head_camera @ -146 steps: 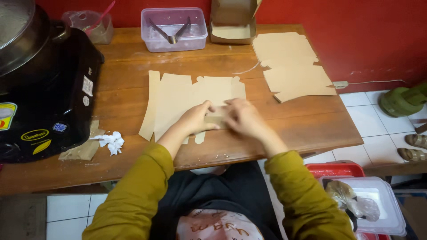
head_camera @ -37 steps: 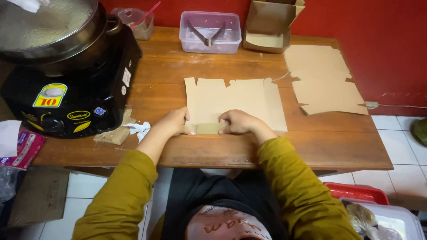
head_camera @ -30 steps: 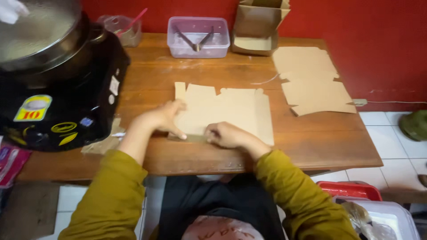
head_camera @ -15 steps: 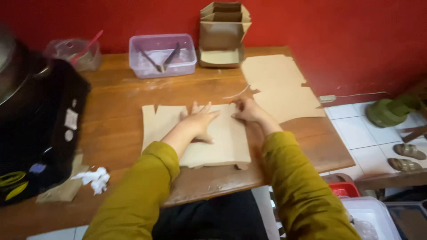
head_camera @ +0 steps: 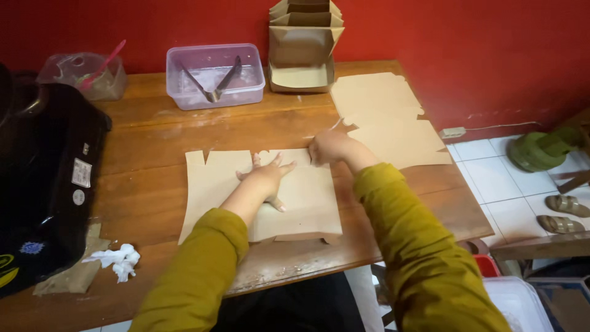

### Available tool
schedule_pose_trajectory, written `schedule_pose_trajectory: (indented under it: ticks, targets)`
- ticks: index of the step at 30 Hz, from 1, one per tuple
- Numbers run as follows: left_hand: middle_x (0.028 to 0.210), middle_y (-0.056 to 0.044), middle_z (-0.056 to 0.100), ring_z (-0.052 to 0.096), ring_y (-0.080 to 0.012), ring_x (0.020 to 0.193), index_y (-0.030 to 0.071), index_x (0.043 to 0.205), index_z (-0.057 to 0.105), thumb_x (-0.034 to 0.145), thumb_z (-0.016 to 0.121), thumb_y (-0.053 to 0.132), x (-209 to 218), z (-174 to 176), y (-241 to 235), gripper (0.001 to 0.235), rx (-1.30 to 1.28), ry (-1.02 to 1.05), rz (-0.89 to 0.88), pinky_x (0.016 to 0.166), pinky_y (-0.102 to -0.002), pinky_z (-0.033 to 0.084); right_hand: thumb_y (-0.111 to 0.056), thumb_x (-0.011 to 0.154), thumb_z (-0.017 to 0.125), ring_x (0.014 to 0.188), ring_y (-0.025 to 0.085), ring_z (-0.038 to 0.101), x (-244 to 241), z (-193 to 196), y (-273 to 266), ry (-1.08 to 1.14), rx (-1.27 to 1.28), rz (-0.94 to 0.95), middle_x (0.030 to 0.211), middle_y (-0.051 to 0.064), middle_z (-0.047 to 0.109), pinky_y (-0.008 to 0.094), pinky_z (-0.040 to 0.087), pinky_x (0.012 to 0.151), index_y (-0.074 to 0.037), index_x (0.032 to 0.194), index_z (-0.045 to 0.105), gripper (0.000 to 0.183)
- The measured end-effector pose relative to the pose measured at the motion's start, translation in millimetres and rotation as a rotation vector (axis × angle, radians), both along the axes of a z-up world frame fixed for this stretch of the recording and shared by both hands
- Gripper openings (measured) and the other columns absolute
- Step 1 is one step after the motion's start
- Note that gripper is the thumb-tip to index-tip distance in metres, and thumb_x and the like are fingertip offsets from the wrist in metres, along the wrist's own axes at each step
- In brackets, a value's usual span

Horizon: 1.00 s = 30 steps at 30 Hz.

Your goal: The person assembles flat cardboard pieces into small paper boxes. They fold the sides and tuck the flaps to form the box shape, then place the finished boxes into a stack on the table.

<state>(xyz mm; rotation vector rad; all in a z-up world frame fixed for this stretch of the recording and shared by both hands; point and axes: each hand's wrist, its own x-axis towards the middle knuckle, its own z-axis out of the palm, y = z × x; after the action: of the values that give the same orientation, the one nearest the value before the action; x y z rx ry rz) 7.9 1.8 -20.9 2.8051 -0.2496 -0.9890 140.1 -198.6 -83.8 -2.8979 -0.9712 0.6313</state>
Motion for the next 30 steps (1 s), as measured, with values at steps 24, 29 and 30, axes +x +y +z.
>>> schedule_pose_trajectory:
  ticks: [24, 29, 30]
  targets:
    - [0.169, -0.017, -0.016, 0.008, -0.0458, 0.154, 0.032, 0.163, -0.004, 0.060, 0.101, 0.026, -27.3, 52.7, -3.3, 0.147, -0.075, -0.079, 0.176, 0.108, -0.081, 0.027, -0.040, 0.091, 0.057, 0.099, 0.033, 0.073, -86.4, 19.7, -22.1, -0.232, 0.123, -0.102, 0.098, 0.013, 0.076, 0.044, 0.060, 0.082, -0.019, 0.103, 0.078, 0.032]
    - [0.167, -0.027, -0.001, 0.011, -0.0399, 0.156, 0.025, 0.162, -0.012, 0.054, 0.103, 0.033, -19.6, 8.1, 8.0, 0.159, -0.106, -0.158, 0.220, 0.111, -0.075, 0.028, -0.042, 0.079, 0.077, 0.115, 0.036, 0.066, -45.0, 32.4, 22.9, -0.097, 0.249, -0.157, 0.115, 0.014, 0.067, 0.048, 0.056, 0.093, -0.013, 0.120, 0.068, 0.051]
    - [0.166, -0.030, 0.005, 0.015, -0.0402, 0.155, 0.023, 0.163, -0.009, 0.051, 0.104, 0.031, -21.0, 5.4, 10.8, 0.160, -0.139, -0.191, 0.222, 0.111, -0.073, 0.028, -0.044, 0.073, 0.085, 0.120, 0.040, 0.063, -39.5, 37.3, 32.9, -0.020, 0.227, -0.181, 0.118, 0.017, 0.067, 0.051, 0.053, 0.099, -0.010, 0.123, 0.066, 0.063]
